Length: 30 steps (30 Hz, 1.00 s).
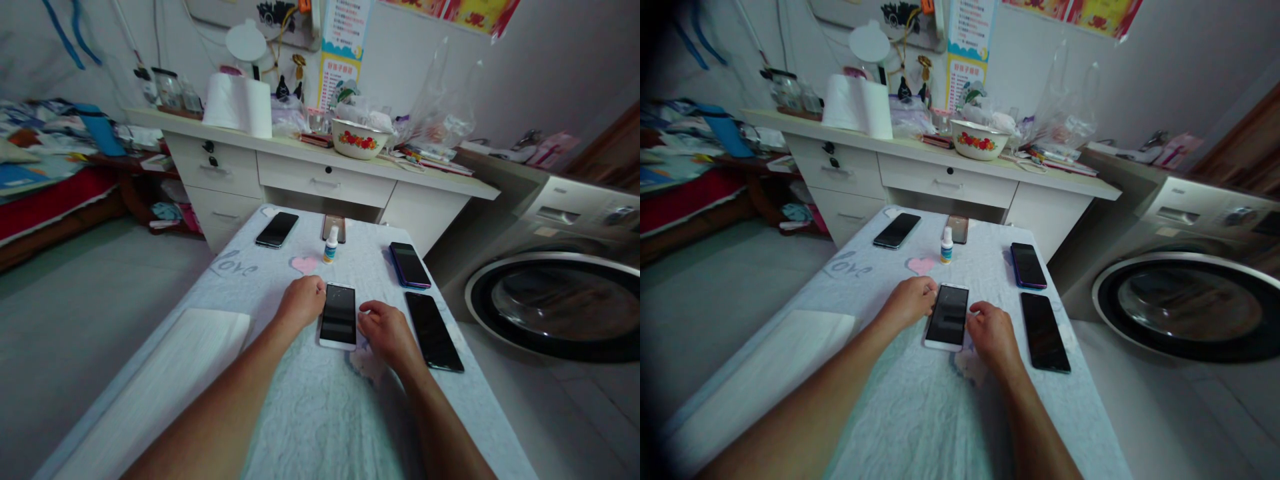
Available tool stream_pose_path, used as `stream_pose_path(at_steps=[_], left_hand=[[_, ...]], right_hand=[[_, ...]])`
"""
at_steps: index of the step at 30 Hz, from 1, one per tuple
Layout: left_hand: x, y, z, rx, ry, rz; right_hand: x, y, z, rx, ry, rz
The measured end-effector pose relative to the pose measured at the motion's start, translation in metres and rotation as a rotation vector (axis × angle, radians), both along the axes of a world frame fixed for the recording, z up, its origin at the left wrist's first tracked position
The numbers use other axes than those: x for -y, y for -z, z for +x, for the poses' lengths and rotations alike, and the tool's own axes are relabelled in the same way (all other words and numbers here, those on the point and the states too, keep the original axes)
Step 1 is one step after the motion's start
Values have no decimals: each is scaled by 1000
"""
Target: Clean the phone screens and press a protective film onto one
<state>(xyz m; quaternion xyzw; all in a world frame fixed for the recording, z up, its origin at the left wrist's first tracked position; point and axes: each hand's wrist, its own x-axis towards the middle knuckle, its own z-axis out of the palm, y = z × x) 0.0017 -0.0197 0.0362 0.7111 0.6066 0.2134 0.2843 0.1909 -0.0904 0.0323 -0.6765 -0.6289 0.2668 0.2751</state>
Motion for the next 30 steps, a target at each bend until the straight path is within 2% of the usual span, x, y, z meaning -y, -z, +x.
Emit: stream_pose_path(at_steps=[9, 19, 25, 30], left_hand=[[2, -5, 1, 0, 13, -63], [-2, 7, 7, 141, -41, -160], [2, -6, 9, 298, -72, -380], [7, -14, 8, 374, -77, -452]], right_hand=[[-1, -13, -9, 162, 19, -113], [-6, 1, -3, 36, 15, -125], [-7, -1, -1, -21, 24, -145], [-6, -9, -3, -64, 33, -191]])
